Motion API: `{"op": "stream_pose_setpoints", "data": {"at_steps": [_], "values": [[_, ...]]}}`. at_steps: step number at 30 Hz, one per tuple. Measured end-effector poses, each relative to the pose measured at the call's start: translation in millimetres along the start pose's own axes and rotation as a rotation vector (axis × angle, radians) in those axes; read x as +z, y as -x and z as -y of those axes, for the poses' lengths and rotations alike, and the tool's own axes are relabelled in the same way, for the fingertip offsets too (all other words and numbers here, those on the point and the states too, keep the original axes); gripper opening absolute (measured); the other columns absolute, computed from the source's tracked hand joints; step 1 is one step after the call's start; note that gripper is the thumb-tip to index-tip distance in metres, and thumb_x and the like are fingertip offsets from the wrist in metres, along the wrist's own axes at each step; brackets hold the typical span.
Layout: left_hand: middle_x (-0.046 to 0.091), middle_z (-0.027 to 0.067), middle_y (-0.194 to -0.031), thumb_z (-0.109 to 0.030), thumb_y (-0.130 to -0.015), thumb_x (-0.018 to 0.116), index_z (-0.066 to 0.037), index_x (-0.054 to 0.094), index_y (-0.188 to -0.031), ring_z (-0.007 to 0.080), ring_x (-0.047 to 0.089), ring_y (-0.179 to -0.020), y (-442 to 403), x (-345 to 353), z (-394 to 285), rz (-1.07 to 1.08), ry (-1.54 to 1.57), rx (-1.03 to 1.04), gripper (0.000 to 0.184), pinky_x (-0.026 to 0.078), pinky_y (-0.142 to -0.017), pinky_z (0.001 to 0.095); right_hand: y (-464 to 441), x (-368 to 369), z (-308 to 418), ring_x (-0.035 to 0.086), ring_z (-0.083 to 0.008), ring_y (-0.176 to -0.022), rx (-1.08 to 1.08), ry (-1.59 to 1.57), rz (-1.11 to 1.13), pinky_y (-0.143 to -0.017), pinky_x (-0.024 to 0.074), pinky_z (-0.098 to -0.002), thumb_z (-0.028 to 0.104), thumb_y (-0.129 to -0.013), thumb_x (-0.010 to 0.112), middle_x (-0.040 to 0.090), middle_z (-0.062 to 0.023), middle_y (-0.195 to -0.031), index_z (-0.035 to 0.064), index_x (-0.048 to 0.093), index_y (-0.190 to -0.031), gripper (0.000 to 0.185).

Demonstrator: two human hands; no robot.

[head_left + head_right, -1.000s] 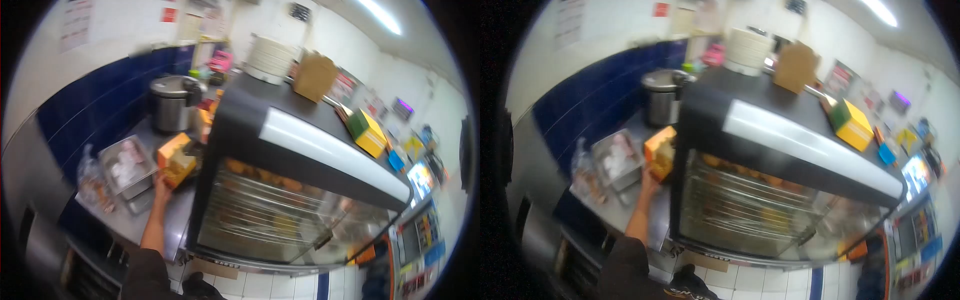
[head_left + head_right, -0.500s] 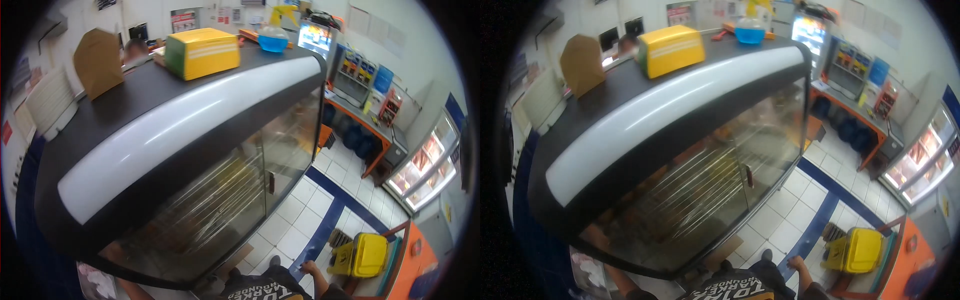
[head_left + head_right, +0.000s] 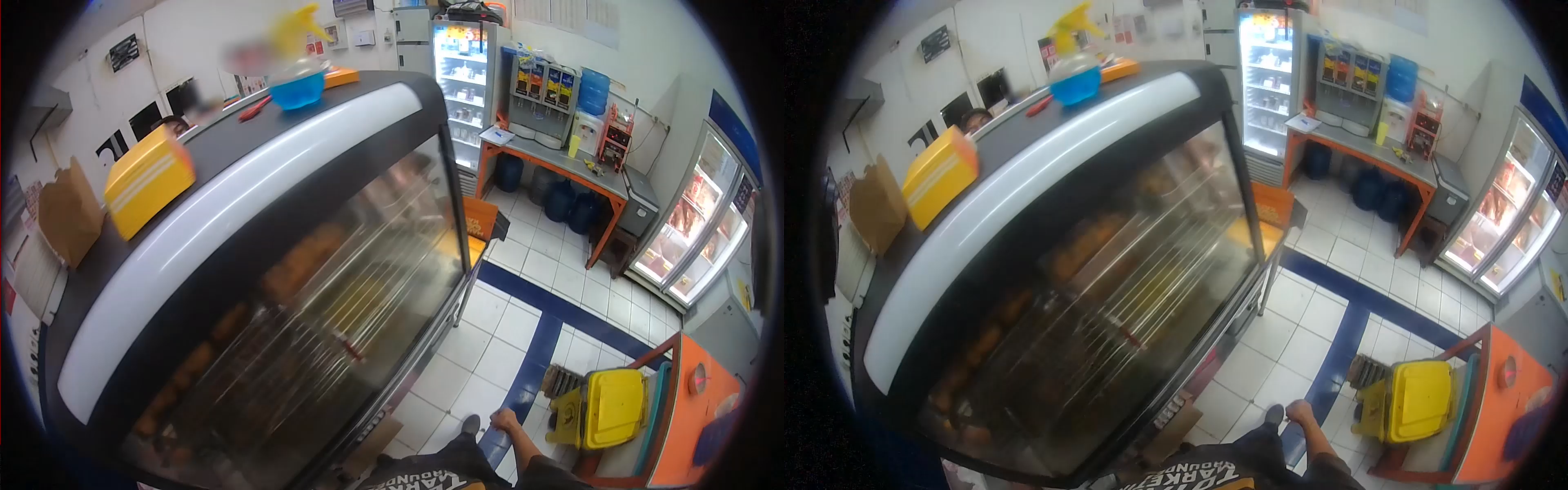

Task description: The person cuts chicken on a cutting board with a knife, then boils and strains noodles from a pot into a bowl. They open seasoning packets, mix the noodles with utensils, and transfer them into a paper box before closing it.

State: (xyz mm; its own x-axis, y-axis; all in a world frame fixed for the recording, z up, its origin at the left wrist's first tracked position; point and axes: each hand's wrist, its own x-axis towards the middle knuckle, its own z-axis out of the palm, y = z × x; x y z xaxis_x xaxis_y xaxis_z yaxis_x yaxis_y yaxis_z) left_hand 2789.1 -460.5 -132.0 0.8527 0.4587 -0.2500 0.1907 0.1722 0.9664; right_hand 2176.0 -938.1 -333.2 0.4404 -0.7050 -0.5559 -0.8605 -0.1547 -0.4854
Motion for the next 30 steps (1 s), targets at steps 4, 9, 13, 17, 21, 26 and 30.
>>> {"op": "stream_pose_setpoints", "data": {"at_steps": [4, 9, 13, 17, 21, 26, 30], "values": [[0.057, 0.002, -0.079, -0.027, -0.092, 0.059, -0.012, 0.06, -0.112, 0.0171, 0.057, -0.068, 105.4, 2.7, 49.7, -0.022, -0.072, -0.094, 0.025, 0.049, -0.057, 0.0349, -107.7, -116.3, 65.5, 0.07, -0.0375, -0.069, -0.048, -0.131, -0.568, -0.074, 0.0552, -0.0469, 0.033, -0.084, 0.061, 0.071, -0.0175, -0.072, 0.0016, 0.073, -0.085, 0.034], [0.056, 0.0017, -0.077, -0.028, -0.093, 0.059, -0.012, 0.06, -0.111, 0.0166, 0.056, -0.066, 229.5, 3.7, 118.0, 0.071, -0.188, -0.351, 0.024, 0.048, -0.056, 0.0344, -237.8, -263.8, 192.7, 0.062, -0.0153, -0.053, -0.15, -0.998, -0.657, -0.05, 0.0488, -0.029, 0.027, -0.089, 0.066, 0.065, -0.0094, -0.065, -0.0026, 0.066, -0.086, 0.03], [0.055, 0.0014, -0.076, -0.028, -0.093, 0.058, -0.012, 0.06, -0.11, 0.0162, 0.055, -0.064, 307.2, -6.0, 165.2, 0.254, -0.294, -0.598, 0.023, 0.047, -0.055, 0.034, -286.3, -327.6, 251.6, 0.068, -0.0249, -0.067, -0.095, -0.753, -0.959, -0.062, 0.0541, -0.0379, 0.058, -0.075, 0.079, 0.066, -0.0144, -0.067, -0.0039, 0.066, -0.083, 0.063], [0.043, -0.0015, -0.064, -0.035, -0.099, 0.053, -0.012, 0.059, -0.102, 0.013, 0.043, -0.053, 369.5, 29.4, 205.8, 0.638, -0.296, -0.64, 0.024, 0.036, -0.048, 0.0312, -319.9, -357.8, 251.8, 0.069, -0.043, -0.084, 0.003, -0.47, -0.561, -0.075, 0.054, -0.0502, 0.071, -0.068, 0.077, 0.07, -0.0261, -0.088, -0.0043, 0.068, -0.093, 0.08], [0.061, 0.0051, -0.076, -0.03, -0.102, 0.052, -0.007, 0.058, -0.093, 0.0156, 0.058, -0.063, 384.9, 99.7, 192.4, 1.187, -0.918, -0.499, 0.026, 0.047, -0.056, 0.0312, -315.7, -361.2, 243.1, 0.069, -0.0346, -0.069, -0.092, -0.503, -0.608, -0.064, 0.0525, -0.0462, 0.059, -0.081, 0.071, 0.07, -0.0188, -0.077, -0.0003, 0.068, -0.094, 0.061], [0.067, 0.0102, -0.084, -0.027, -0.101, 0.054, -0.004, 0.063, -0.103, 0.0187, 0.066, -0.072, 416.3, 172.4, 187.9, 1.042, -1.265, -0.498, 0.025, 0.051, -0.061, 0.0321, -305.2, -358.7, 243.5, 0.066, -0.0131, -0.062, -0.149, -1.201, -0.451, -0.052, 0.0523, -0.0267, 0.024, -0.092, 0.072, 0.068, -0.0085, -0.073, -0.0041, 0.066, -0.087, 0.03], [0.066, 0.0168, -0.084, -0.014, -0.096, 0.057, -0.001, 0.064, -0.106, 0.0309, 0.068, -0.074, 438.2, 230.7, 201.4, 1.383, -1.234, 0.639, 0.017, 0.054, -0.066, 0.037, -312.7, -357.4, 242.2, 0.07, -0.0189, -0.067, -0.156, -1.037, -0.682, -0.063, 0.0545, -0.0328, 0.028, -0.09, 0.071, 0.071, -0.0126, -0.072, -0.0042, 0.07, -0.093, 0.033]]}}
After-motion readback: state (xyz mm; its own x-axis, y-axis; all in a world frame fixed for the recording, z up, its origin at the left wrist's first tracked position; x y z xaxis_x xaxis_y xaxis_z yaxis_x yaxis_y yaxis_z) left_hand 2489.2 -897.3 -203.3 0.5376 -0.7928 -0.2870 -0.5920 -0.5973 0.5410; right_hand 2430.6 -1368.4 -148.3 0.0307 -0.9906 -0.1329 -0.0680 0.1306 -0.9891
